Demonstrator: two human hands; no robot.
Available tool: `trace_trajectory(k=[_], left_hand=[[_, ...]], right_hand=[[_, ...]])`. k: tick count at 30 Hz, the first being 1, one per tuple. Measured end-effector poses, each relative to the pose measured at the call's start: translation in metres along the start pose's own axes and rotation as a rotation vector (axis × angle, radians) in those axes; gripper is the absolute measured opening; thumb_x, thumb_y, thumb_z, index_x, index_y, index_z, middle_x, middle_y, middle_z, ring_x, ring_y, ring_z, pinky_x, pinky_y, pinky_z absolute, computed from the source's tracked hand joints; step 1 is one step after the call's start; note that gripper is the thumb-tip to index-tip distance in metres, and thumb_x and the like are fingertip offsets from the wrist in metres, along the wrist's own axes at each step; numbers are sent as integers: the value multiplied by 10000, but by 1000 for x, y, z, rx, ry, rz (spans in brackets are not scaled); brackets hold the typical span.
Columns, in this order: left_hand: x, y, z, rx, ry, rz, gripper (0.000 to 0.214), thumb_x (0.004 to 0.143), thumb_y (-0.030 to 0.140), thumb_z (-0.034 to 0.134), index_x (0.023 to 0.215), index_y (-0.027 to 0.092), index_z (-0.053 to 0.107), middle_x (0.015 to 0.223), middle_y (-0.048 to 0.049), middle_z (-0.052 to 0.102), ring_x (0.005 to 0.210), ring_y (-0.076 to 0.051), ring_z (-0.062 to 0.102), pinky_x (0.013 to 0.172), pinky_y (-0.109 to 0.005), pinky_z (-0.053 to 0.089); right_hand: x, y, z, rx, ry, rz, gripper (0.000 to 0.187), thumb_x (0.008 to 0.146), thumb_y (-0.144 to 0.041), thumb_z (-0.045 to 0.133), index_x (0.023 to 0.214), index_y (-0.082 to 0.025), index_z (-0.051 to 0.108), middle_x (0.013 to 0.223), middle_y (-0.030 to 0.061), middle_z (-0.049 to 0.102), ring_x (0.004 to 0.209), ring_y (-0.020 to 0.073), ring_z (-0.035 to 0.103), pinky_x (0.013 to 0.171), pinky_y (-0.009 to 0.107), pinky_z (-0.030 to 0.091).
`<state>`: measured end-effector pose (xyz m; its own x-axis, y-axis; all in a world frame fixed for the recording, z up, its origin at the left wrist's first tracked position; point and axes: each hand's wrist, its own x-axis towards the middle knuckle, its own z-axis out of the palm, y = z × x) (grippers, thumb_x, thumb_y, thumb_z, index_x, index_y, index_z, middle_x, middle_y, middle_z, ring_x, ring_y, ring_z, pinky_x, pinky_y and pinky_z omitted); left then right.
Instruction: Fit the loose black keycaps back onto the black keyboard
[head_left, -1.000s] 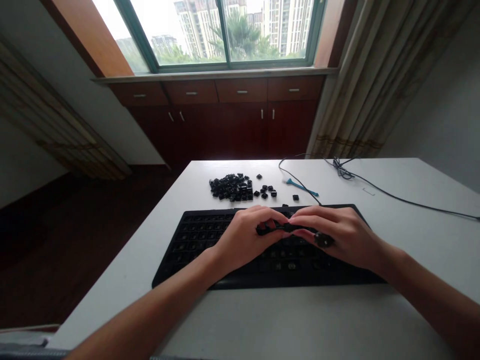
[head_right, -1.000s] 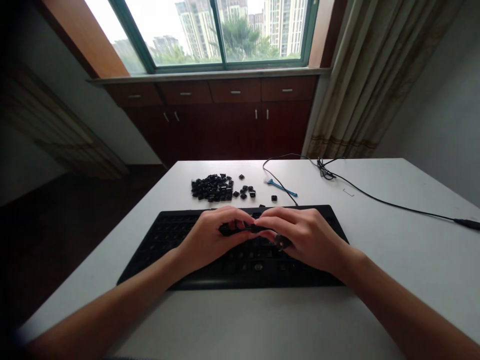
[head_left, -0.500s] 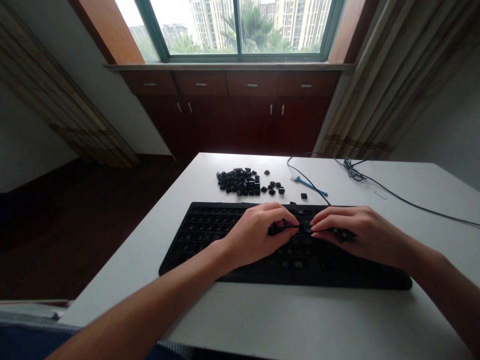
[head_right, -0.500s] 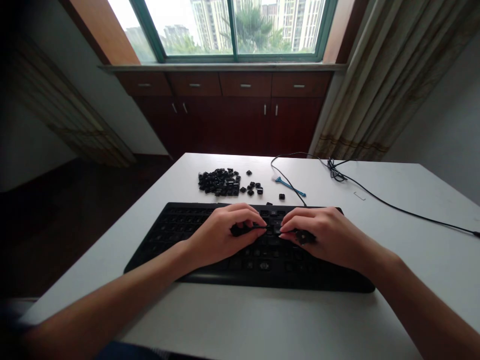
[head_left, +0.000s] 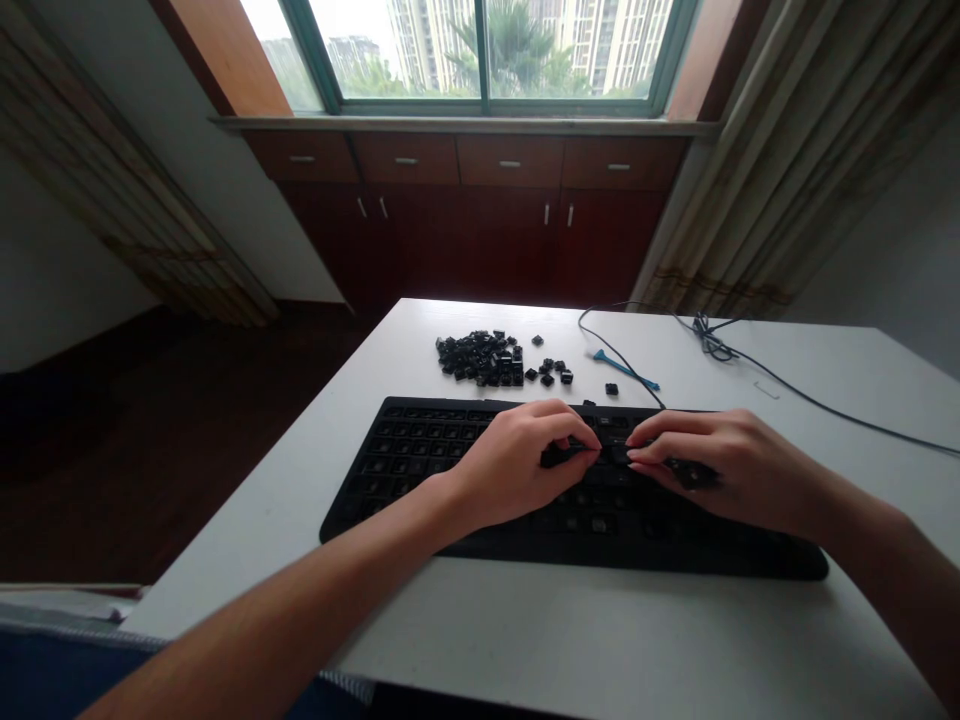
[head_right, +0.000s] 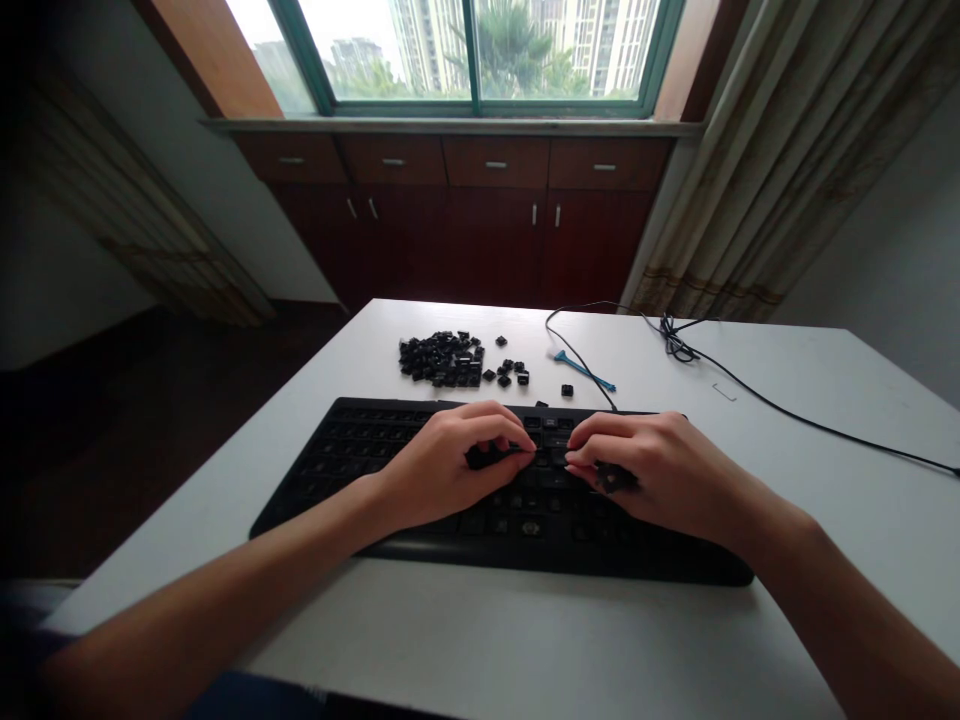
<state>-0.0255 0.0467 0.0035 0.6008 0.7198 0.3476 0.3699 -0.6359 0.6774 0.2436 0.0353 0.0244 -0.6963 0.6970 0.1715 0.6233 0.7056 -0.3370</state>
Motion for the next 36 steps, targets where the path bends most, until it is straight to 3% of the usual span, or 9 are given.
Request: trace_trajectory(k=[7,20,26,32,36], left_hand=[[1,0,0,7,-3,9,124,915,214,629,988,207,729,1023,-41,704,847,-141,652,715,-237,538],[1,1,0,26,-6,3,119,911,213,635,985,204,726,1009,-22,694,854,-126,631,754,-242,523],[1,-2,-1,28,-3,9,121,914,221,634,989,202,726,1014,-32,698,854,-136,632,760,-255,521],[1,-3,1,25,1,28,129,921,230,626,994,194,727,1008,-35,700,858,-138,629,792,-267,520],[2,-2,2,32,0,36,130,921,231,628,993,190,727,995,-31,705,869,-144,633,822,-279,516]], right_hand=[[1,4,4,109,46,11,146,942,-252,606,971,-226,747,1083,59,750,837,203,724,736,320,564],[-1,5,5,-15,70,-63,103,929,-229,628,915,-234,730,1080,12,751,760,142,712,692,271,544],[-3,4,3,-119,19,-106,189,960,-232,587,1101,-276,704,1138,-3,723,793,131,705,679,267,516],[-2,3,3,-134,2,-82,132,954,-255,598,995,-266,723,1150,14,707,733,134,687,677,289,512],[-1,-1,1,-29,73,-56,150,915,-252,661,1055,-263,714,1090,38,708,771,154,677,689,292,514]])
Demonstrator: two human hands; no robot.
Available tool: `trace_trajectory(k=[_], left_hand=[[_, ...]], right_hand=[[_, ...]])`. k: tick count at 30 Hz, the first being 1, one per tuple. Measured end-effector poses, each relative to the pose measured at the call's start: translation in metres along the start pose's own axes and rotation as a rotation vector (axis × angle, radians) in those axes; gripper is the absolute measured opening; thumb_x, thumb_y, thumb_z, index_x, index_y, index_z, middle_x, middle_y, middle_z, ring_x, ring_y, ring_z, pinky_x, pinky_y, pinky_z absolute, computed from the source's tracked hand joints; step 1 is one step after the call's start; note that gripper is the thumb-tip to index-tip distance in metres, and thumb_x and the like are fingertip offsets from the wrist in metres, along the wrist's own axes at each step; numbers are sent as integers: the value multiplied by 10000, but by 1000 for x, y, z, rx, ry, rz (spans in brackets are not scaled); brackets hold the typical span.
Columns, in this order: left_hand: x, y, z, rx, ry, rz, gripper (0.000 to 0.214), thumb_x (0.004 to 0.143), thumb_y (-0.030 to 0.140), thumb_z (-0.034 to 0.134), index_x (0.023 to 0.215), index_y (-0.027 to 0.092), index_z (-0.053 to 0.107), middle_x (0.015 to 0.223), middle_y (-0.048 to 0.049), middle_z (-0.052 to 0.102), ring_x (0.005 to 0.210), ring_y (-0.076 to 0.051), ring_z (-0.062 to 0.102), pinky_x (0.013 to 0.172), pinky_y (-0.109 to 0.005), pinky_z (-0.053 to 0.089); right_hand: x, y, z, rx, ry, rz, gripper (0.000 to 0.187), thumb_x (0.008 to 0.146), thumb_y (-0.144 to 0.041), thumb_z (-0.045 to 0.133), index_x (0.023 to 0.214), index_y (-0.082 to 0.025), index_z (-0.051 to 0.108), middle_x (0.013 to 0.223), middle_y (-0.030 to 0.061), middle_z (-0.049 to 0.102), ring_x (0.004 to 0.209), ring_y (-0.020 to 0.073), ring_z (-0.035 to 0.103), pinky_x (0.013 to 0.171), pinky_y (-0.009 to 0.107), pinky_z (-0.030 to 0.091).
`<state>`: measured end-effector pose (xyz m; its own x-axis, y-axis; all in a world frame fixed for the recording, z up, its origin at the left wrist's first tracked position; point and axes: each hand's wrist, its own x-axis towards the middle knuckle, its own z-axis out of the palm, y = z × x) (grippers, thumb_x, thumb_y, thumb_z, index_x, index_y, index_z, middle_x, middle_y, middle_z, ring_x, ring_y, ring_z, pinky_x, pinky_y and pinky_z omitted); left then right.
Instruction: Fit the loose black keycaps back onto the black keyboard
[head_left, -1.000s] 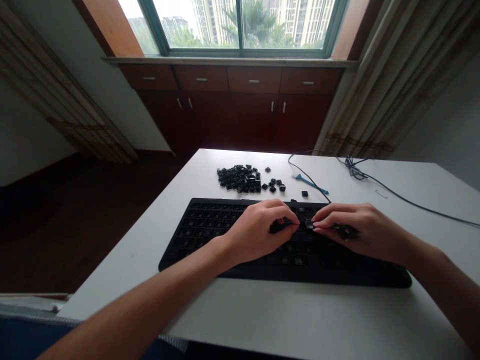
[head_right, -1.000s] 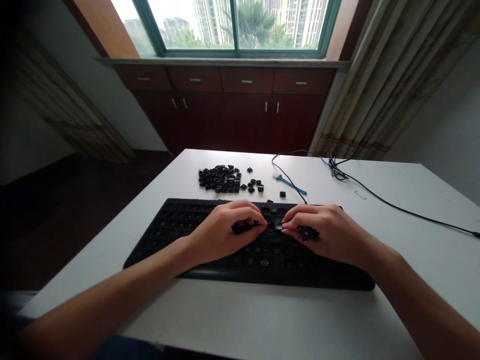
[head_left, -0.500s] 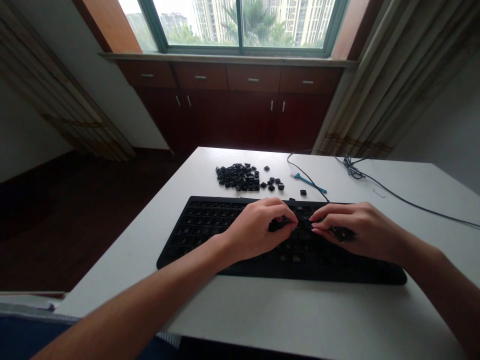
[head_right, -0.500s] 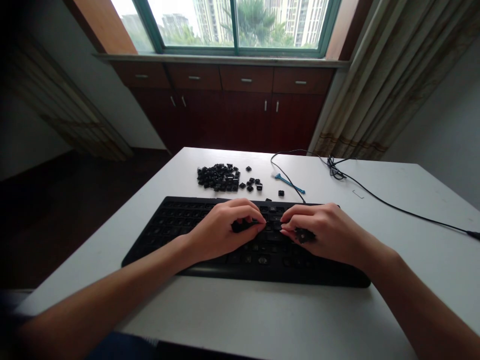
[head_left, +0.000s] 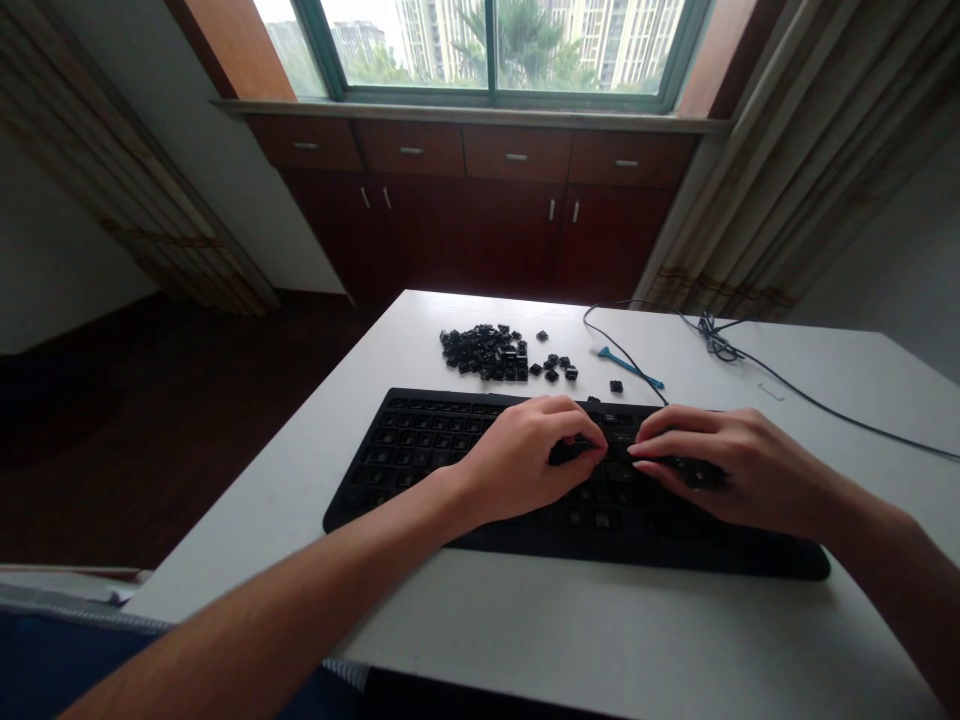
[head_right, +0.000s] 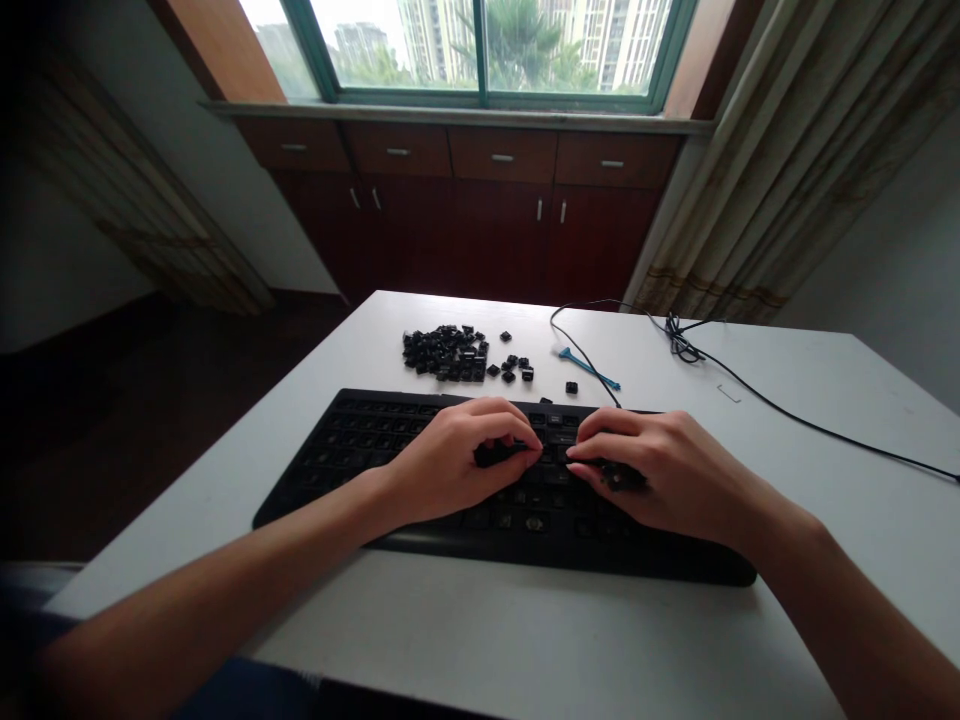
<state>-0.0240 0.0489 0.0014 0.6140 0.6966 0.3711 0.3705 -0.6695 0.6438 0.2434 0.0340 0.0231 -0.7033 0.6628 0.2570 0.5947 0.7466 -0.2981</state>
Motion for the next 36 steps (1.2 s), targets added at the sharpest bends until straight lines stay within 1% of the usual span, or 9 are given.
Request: trace_trajectory(k=[3,6,9,11,15,19,23,33,36], left_hand=[[0,0,-1,6,-3,-5,129,918,230,628,991,195,727,994,-27,707,863,-145,633,818,-283,514],[-1,0,-1,-11,-5,-21,131,921,237,622,998,200,721,1003,-24,705,839,-136,626,764,-265,512],[-2,0,0,-19,15,-51,135,923,243,616,1015,209,709,986,-21,697,817,-130,615,715,-253,502],[-2,0,1,-23,36,-68,135,921,242,618,1024,211,699,959,-16,690,807,-126,608,708,-250,496],[-1,-1,2,-53,74,-85,141,914,219,616,1041,205,678,958,-12,689,794,-118,602,723,-256,495],[0,-1,1,-89,93,-106,176,891,185,618,1060,197,664,946,-14,688,777,-121,593,703,-261,493],[0,-1,2,-106,107,-113,187,901,197,610,1082,195,658,932,-17,690,767,-126,587,698,-270,494],[1,1,1,-125,114,-130,169,913,218,610,1072,193,660,897,-17,688,761,-126,590,680,-266,493],[0,1,3,-118,115,-132,178,906,205,613,1078,192,658,896,-17,688,762,-128,595,683,-264,498]], right_hand=[[4,-8,-2,263,252,129,49,889,-255,701,859,-224,679,861,32,683,718,154,629,631,293,486],[18,-21,-4,755,563,298,388,953,-287,609,587,-217,502,540,-24,474,486,117,448,459,295,340],[40,-36,-8,1178,583,381,497,954,-273,579,495,-218,394,420,-49,308,371,102,299,389,312,226],[55,-46,-9,1286,555,381,524,937,-246,580,468,-217,347,399,-51,280,354,96,266,379,314,199],[68,-53,1,1247,621,311,535,939,-287,585,461,-215,356,409,-52,285,365,90,258,388,307,181],[65,-50,16,1088,516,393,536,918,-385,650,464,-205,427,431,-38,352,403,92,304,408,301,194],[61,-47,17,1153,617,332,542,941,-342,613,468,-215,381,427,-52,301,386,86,265,411,297,196],[62,-46,18,1185,569,332,537,941,-358,610,466,-205,411,424,-49,324,387,86,294,403,292,202],[60,-40,27,1209,510,409,540,919,-405,634,463,-204,424,414,-50,331,378,85,296,383,284,198]])
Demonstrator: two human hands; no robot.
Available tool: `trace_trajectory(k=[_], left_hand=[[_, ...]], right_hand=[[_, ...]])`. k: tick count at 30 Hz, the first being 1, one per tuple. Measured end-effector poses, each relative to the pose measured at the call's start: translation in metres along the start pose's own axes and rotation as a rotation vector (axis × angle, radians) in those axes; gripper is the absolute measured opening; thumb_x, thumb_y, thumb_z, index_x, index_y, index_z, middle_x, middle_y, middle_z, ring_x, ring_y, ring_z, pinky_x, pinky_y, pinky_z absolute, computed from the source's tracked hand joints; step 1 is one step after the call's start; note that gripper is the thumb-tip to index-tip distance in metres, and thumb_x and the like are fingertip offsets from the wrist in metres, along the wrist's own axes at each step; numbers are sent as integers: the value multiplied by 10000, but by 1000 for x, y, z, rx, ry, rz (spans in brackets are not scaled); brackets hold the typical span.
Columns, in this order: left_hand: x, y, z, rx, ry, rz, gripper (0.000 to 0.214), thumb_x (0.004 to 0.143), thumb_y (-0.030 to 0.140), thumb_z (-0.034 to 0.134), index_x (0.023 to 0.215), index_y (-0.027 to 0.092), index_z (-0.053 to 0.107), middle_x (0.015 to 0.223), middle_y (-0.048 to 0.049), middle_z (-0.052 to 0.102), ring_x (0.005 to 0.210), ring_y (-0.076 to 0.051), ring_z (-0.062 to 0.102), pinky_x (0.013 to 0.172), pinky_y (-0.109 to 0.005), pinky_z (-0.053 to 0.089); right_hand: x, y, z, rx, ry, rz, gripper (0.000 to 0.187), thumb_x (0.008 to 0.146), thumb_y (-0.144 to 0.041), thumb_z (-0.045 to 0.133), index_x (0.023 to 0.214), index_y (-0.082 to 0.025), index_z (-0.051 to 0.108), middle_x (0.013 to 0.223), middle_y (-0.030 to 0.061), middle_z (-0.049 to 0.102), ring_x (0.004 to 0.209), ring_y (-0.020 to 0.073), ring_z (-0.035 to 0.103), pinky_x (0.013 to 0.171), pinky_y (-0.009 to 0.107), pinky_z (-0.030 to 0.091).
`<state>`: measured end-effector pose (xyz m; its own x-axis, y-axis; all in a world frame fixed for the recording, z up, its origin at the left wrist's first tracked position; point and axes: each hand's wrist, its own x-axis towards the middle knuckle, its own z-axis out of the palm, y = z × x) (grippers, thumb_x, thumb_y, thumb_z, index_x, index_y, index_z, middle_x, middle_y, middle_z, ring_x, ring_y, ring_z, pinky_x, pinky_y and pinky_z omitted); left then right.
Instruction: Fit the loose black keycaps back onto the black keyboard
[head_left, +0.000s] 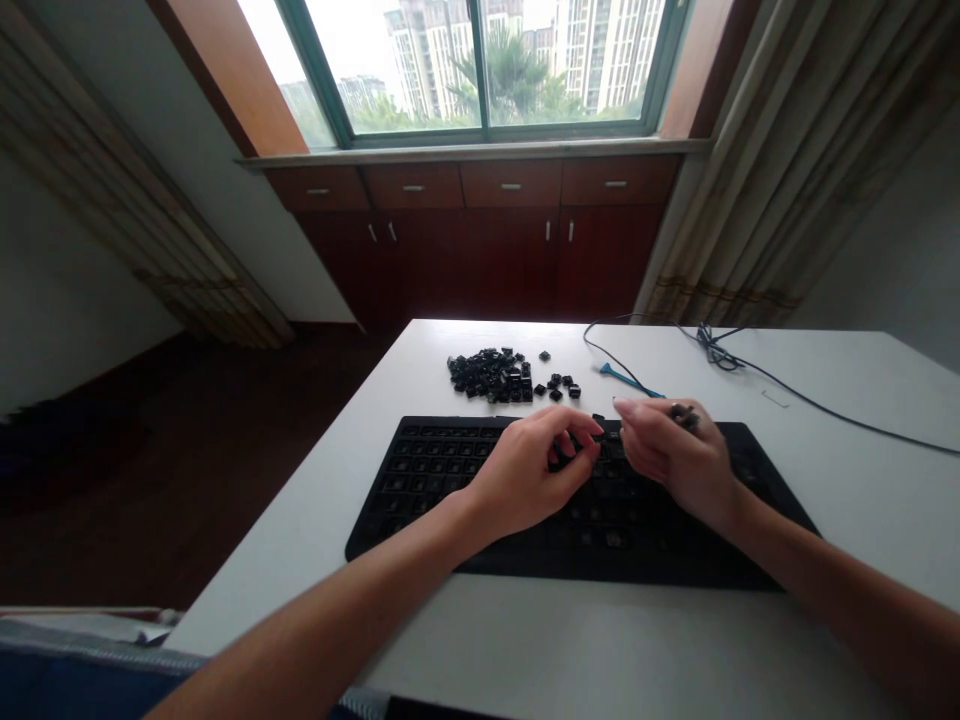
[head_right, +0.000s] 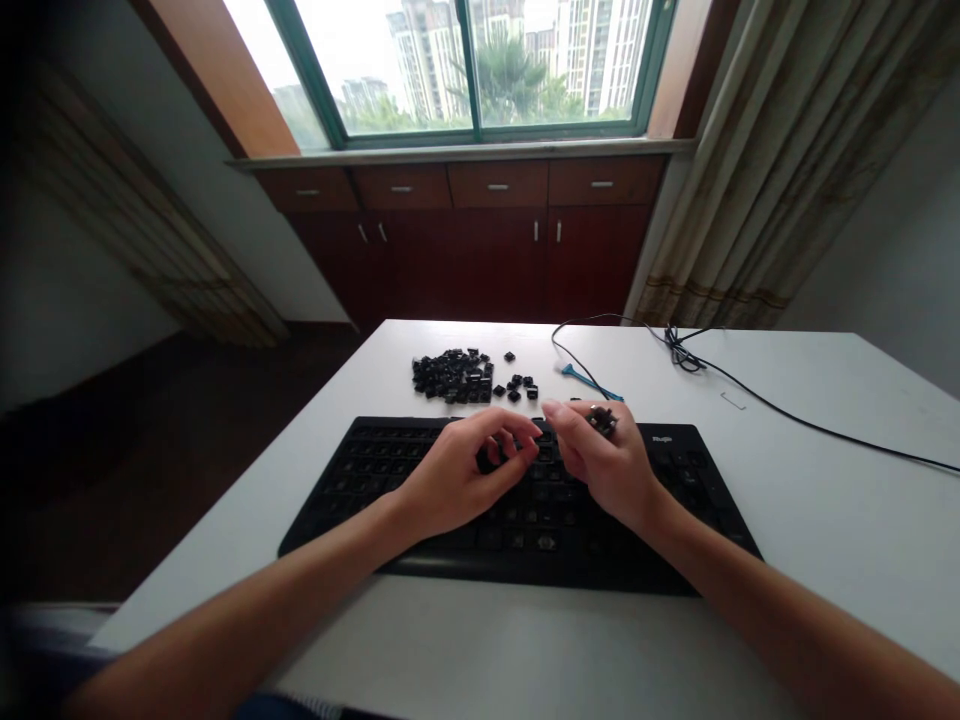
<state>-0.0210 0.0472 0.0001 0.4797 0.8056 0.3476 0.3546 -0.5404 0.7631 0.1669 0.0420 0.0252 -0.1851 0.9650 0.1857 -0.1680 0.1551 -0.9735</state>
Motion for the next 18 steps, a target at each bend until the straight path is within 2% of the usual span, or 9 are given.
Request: trace_trajectory(k=[4,6,9,11,13,15,18], left_hand=[[4,1,-13,57,18,23,188,919,219,607,1100,192,652,950,-32,692,791,-132,618,689,-257,514],[13,3,-32,142,28,40,182,933,246,598,1096,195,660,1018,-44,685,820,-134,636,702,-256,522],[36,8,-71,405,-4,25,178,928,295,611,1059,208,694,1068,-48,679,840,-152,655,741,-281,523],[53,10,-95,607,-62,43,193,932,279,589,1064,207,709,1058,-53,696,856,-181,667,786,-313,513],[68,8,-114,751,-176,58,209,914,251,592,1072,211,723,1100,-60,704,933,-216,671,837,-330,500],[78,1,-127,782,-282,21,237,894,238,604,1097,228,726,1135,-61,704,972,-219,669,865,-318,488],[84,-20,-142,811,-360,-99,285,867,253,632,1138,258,722,1156,-57,700,1010,-219,656,881,-303,475]], right_hand=[[-1,14,-1,-61,-6,39,542,907,-454,646,475,-203,435,419,-51,342,386,86,306,388,277,220],[-2,15,0,-93,-17,55,554,905,-488,641,477,-205,433,421,-49,346,387,86,306,389,279,210],[-4,14,1,-123,-29,65,571,905,-525,630,481,-208,417,427,-50,343,391,83,293,395,283,195],[-4,14,1,-154,-37,52,572,912,-524,624,485,-207,412,434,-49,349,402,83,292,405,284,202],[-4,15,0,-171,-45,46,567,920,-518,618,493,-208,411,441,-49,350,410,85,290,411,286,204],[-4,18,-1,-168,-55,54,558,923,-514,616,502,-210,410,450,-52,341,414,86,281,409,288,197],[-5,22,-2,-149,-63,59,552,922,-515,618,512,-214,403,458,-56,323,415,86,266,402,289,183]])
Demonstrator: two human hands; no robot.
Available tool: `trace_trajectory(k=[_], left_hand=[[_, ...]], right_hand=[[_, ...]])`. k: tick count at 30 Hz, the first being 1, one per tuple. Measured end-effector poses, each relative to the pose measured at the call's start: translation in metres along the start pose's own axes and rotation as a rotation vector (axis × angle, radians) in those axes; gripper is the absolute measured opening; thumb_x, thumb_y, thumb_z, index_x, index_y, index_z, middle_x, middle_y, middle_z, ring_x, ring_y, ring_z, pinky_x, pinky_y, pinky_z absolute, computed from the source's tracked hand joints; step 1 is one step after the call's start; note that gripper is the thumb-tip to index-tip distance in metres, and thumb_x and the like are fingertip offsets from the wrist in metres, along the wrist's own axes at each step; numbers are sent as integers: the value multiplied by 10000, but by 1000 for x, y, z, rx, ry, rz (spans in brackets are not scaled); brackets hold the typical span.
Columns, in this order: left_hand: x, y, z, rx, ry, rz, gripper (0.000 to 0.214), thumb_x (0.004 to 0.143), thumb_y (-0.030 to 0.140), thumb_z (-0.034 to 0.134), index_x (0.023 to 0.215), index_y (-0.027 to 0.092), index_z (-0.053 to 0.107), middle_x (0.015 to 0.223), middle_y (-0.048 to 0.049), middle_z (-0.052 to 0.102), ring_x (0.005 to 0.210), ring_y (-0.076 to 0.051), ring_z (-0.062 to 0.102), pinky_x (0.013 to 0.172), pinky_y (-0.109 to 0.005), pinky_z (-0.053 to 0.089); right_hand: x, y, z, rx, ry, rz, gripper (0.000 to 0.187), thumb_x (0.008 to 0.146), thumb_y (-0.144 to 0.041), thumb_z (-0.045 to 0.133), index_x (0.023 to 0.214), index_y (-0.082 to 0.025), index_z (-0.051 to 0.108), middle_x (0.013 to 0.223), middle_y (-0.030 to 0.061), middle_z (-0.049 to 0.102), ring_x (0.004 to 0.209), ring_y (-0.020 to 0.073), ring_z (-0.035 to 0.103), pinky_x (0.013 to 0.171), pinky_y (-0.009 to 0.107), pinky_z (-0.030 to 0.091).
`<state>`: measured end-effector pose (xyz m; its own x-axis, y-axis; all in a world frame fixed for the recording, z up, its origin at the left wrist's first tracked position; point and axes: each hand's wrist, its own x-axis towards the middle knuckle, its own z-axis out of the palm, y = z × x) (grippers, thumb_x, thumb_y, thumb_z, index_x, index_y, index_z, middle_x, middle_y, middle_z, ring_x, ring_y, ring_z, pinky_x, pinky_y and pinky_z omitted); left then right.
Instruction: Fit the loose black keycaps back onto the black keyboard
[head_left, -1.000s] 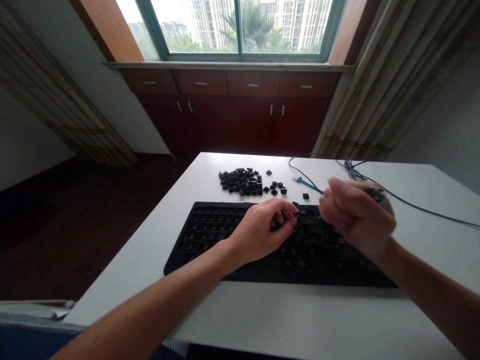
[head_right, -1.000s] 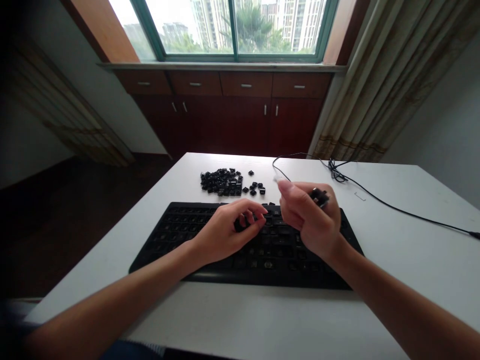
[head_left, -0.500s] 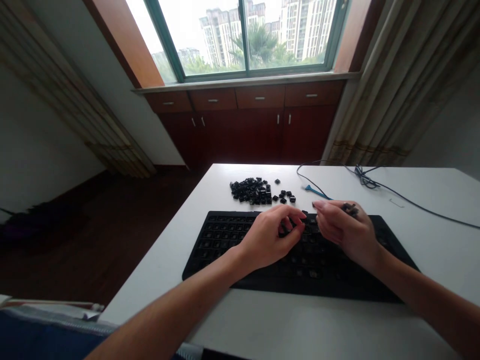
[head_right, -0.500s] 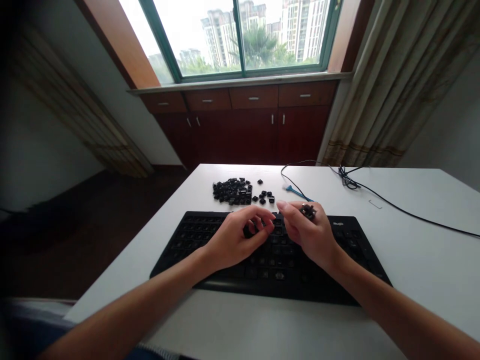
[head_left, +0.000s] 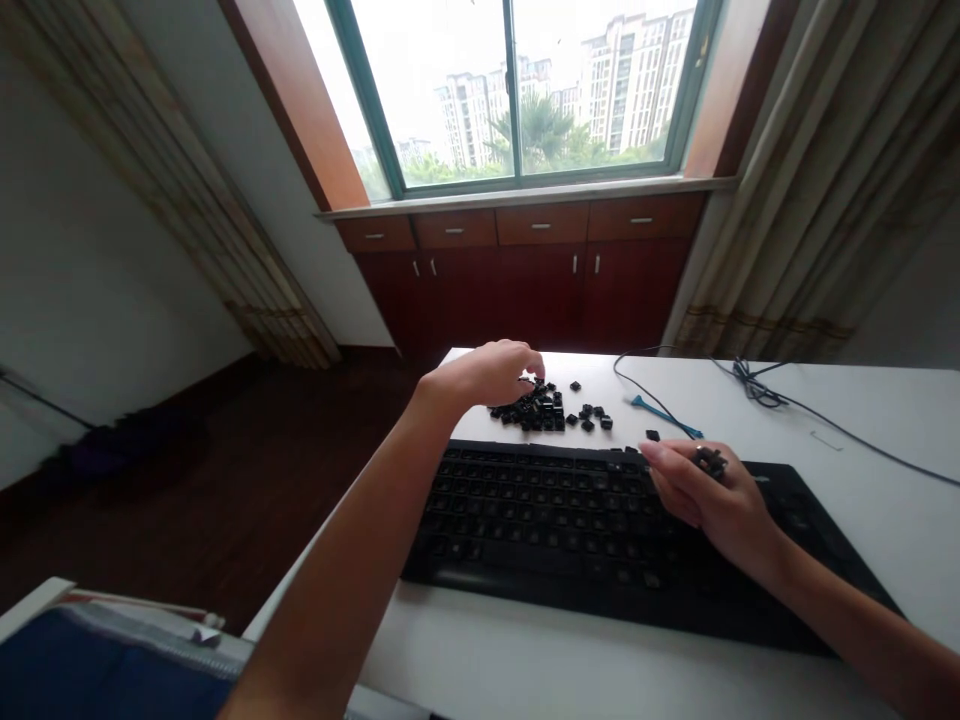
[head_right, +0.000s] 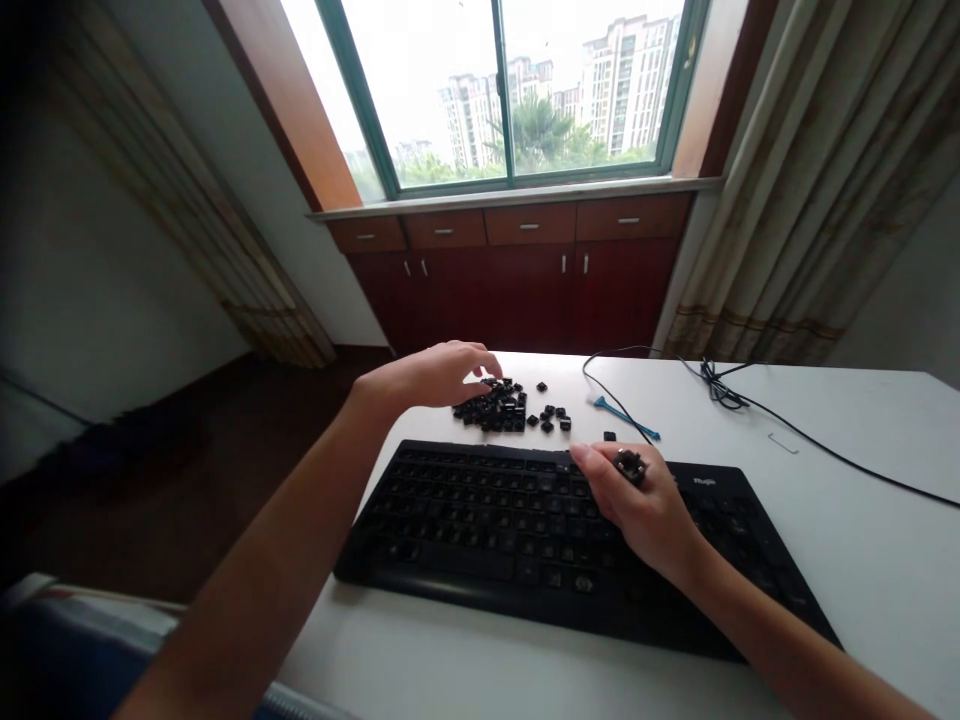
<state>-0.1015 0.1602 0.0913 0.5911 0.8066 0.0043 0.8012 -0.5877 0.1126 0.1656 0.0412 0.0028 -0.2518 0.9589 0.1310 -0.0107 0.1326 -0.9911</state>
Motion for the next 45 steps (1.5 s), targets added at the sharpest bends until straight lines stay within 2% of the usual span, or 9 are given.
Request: trace_trajectory(k=[4,7,12,15,18,25,32,37,45], left_hand=[[-2,-37,8,12,-45,-109,311,818,284,687,1120,224,731,1138,-83,712,975,-229,660,806,-292,483],[-5,-50,11,-9,-84,-137,325,780,357,740,1076,222,743,1068,-72,734,874,-207,670,722,-272,479],[3,-28,22,-62,-117,24,268,737,342,787,983,236,763,900,-21,737,771,-173,655,673,-255,458],[10,-8,31,-80,-132,157,302,710,320,820,998,253,760,889,-8,731,766,-177,653,683,-262,467],[13,3,38,-70,-96,233,305,742,281,802,1040,244,753,973,-41,723,864,-207,660,754,-284,483],[19,-1,47,-56,-16,286,359,775,368,790,1098,216,749,1102,-98,671,1035,-265,628,875,-329,487],[24,-2,54,-50,-24,350,187,811,276,734,984,253,799,1029,-72,713,972,-235,649,898,-327,494],[26,1,54,-38,-33,355,174,822,269,700,951,235,811,968,-74,721,926,-222,653,876,-325,498],[27,3,55,-48,-50,350,151,816,253,705,920,228,812,976,-84,722,985,-247,646,882,-337,492]], right_hand=[[-3,-3,-2,-51,-11,-1,537,935,-504,603,533,-213,399,481,-54,326,429,87,271,402,279,202],[3,-17,-4,-218,-25,-45,489,948,-501,582,583,-211,432,520,-51,353,447,89,308,405,261,244],[45,-31,0,-771,-92,-191,290,933,-496,597,961,-225,696,733,16,631,592,145,553,532,272,423],[73,-19,7,-1133,-208,-298,245,937,-413,589,1082,-270,726,1003,58,706,762,196,653,652,307,468],[90,-5,13,-1302,-283,-316,300,944,-391,575,1200,-281,688,1131,76,689,843,228,684,675,319,468],[96,2,21,-1336,-311,-301,318,957,-470,557,1144,-250,687,1108,87,679,830,235,684,654,325,447],[89,-1,14,-1345,-321,-284,265,963,-448,539,1000,-241,701,1099,71,664,752,190,658,660,324,442],[93,1,15,-1319,-293,-260,305,920,-502,592,1049,-249,703,1073,78,677,834,235,672,689,335,463],[94,-2,10,-1211,-269,-271,255,912,-468,612,942,-246,733,1022,76,711,827,231,664,741,346,482]])
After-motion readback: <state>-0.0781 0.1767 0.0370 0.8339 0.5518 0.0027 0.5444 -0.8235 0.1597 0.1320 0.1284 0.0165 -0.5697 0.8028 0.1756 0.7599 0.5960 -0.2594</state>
